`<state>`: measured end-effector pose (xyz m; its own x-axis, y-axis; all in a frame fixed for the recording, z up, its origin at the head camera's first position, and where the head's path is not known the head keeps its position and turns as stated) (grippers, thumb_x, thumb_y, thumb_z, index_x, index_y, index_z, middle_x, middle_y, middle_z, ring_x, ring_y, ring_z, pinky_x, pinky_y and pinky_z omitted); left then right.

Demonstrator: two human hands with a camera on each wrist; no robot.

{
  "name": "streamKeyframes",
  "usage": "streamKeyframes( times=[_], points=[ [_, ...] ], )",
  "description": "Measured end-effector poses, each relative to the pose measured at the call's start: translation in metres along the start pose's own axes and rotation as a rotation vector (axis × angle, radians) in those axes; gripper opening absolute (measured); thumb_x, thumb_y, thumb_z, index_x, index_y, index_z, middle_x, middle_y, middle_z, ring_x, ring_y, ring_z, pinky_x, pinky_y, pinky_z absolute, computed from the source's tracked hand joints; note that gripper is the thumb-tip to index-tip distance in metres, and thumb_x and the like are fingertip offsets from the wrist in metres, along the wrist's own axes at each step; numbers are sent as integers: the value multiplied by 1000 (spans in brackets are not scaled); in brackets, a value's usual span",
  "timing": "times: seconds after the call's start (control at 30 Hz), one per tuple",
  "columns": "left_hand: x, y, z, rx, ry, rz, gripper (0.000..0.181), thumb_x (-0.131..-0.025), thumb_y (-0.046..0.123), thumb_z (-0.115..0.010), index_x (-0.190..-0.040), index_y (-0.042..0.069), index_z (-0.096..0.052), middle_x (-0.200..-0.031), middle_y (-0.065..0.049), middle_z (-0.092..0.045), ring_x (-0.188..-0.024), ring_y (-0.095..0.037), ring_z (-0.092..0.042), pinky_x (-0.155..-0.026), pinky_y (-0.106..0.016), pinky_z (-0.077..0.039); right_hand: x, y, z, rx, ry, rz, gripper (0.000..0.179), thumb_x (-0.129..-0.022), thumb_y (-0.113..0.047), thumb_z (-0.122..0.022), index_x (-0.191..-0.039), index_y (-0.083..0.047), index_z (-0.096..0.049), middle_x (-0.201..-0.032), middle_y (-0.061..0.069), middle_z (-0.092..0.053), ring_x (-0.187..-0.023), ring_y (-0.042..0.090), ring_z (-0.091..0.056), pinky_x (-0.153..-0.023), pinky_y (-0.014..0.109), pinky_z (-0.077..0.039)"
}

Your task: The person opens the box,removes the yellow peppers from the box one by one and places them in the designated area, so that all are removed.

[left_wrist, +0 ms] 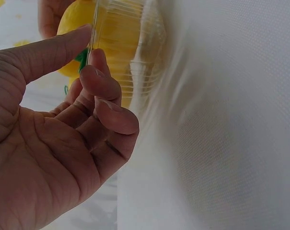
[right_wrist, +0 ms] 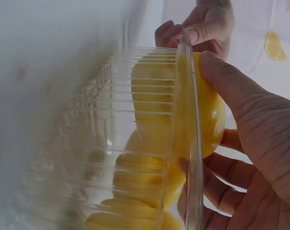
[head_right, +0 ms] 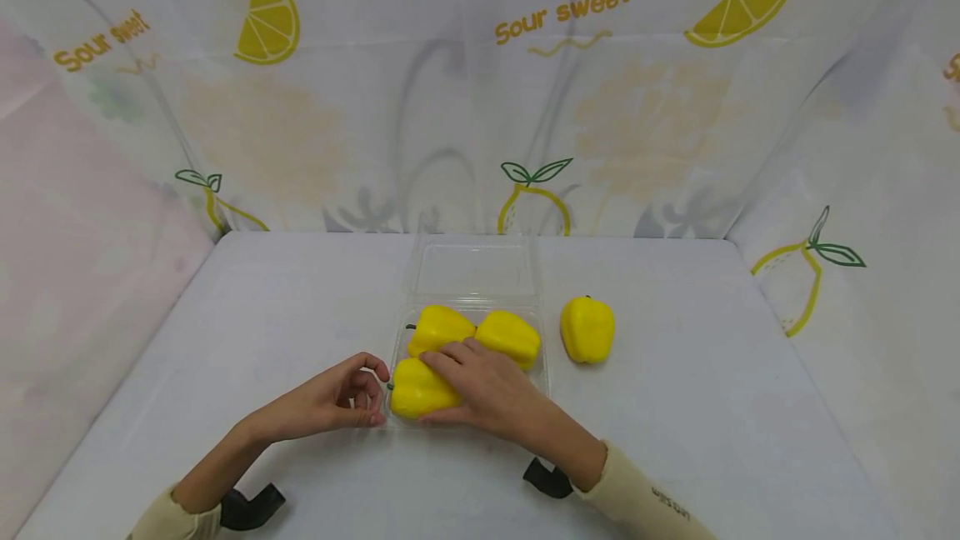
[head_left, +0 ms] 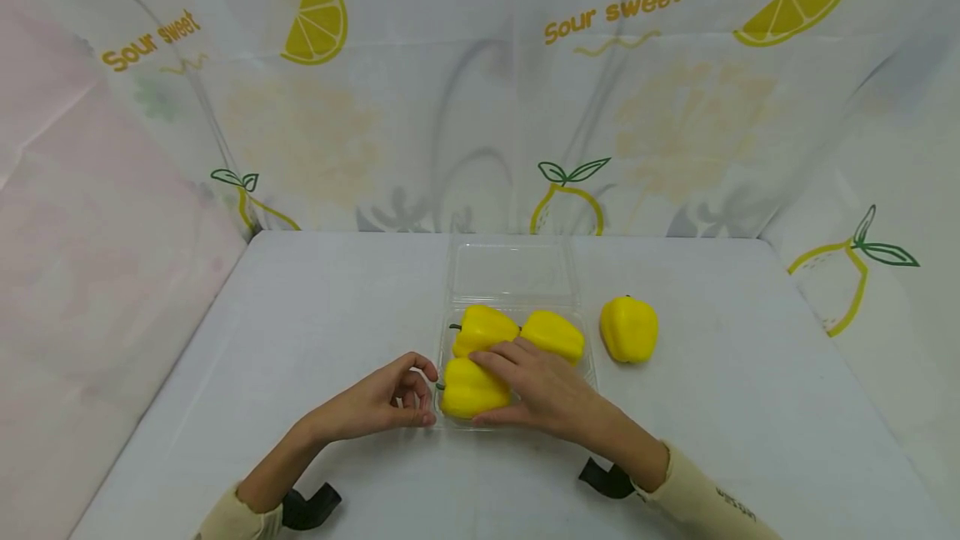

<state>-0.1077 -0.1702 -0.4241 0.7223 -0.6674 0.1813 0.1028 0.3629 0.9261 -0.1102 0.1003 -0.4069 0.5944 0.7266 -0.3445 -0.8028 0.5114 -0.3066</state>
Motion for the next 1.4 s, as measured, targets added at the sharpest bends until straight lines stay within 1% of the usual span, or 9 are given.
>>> streamKeyframes(
  times=[0.3,0.57,0.77,0.9,1.0,1.17,1.23,1.4],
  points=[
    [0,-1,0,8,1,4,43,-93,19,-71,-122,6,-44,-88,-5,-64,-71,-16,-57,-64,-25,-48,2,1,-2,-12,-10,-24,67,-81,-55,-74,-132,-14,-58,-120,-1,-61,-105,15,-56,-90,31,-48],
    [0,1,1,6,-1,4,44,-93,18,-72,-123,5,-43,-88,-5,-64,-71,-16,-57,-63,-24,-48,3,2,-4,-18,-2,-28,66,-83,-54,-73,-133,-13,-58,-122,-1,-61,-106,16,-56,-93,32,-46],
    [0,1,1,10,-6,2,44,-92,18,-72,-123,4,-43,-88,-5,-64,-71,-16,-57,-64,-24,-48,4,3,-5,-49,3,-42,66,-85,-55,-70,-134,-12,-57,-124,-2,-59,-108,15,-55,-94,32,-46],
    [0,0,1,7,-6,0,45,-92,17,-72,-123,3,-43,-87,-5,-63,-72,-16,-57,-64,-24,-48,4,4,0,-96,-4,-96,66,-85,-55,-70,-136,-14,-56,-122,-2,-58,-105,13,-54,-90,31,-48],
    [-1,0,2,5,-6,-1,45,-92,17,-73,-123,3,-44,-87,-5,-63,-72,-16,-57,-64,-24,-48,4,5,5,-125,-10,-142,67,-83,-55,-72,-136,-17,-57,-118,-3,-58,-101,11,-54,-86,30,-49],
    [-1,0,2,11,-10,-2,46,-92,18,-73,-124,1,-43,-88,-6,-63,-71,-16,-57,-65,-25,-48,5,4,11,-149,-36,-174,68,-82,-60,-70,-134,-18,-58,-115,-4,-59,-97,10,-53,-83,30,-49],
    [-1,0,2,13,-13,-2,47,-92,17,-72,-124,0,-43,-88,-6,-63,-71,-16,-57,-65,-25,-49,6,3,13,-155,-42,-181,69,-82,-62,-69,-134,-19,-58,-115,-4,-59,-96,10,-52,-83,30,-49],
    [-1,0,1,11,-9,6,48,-92,18,-73,-124,0,-43,-88,-6,-63,-71,-15,-57,-65,-25,-48,10,2,19,-144,-24,-183,70,-81,-62,-71,-134,-19,-58,-121,-3,-59,-106,12,-54,-90,34,-49]
  ],
)
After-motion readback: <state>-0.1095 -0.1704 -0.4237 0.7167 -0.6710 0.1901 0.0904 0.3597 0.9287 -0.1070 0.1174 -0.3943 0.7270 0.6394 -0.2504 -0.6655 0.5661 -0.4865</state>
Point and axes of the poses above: each hand's wrist, its own x-axis away from the middle knuckle, its own z-axis out of the back of the hand, y = z × x, the point moved 1 cm from there along -x, towards the middle knuckle
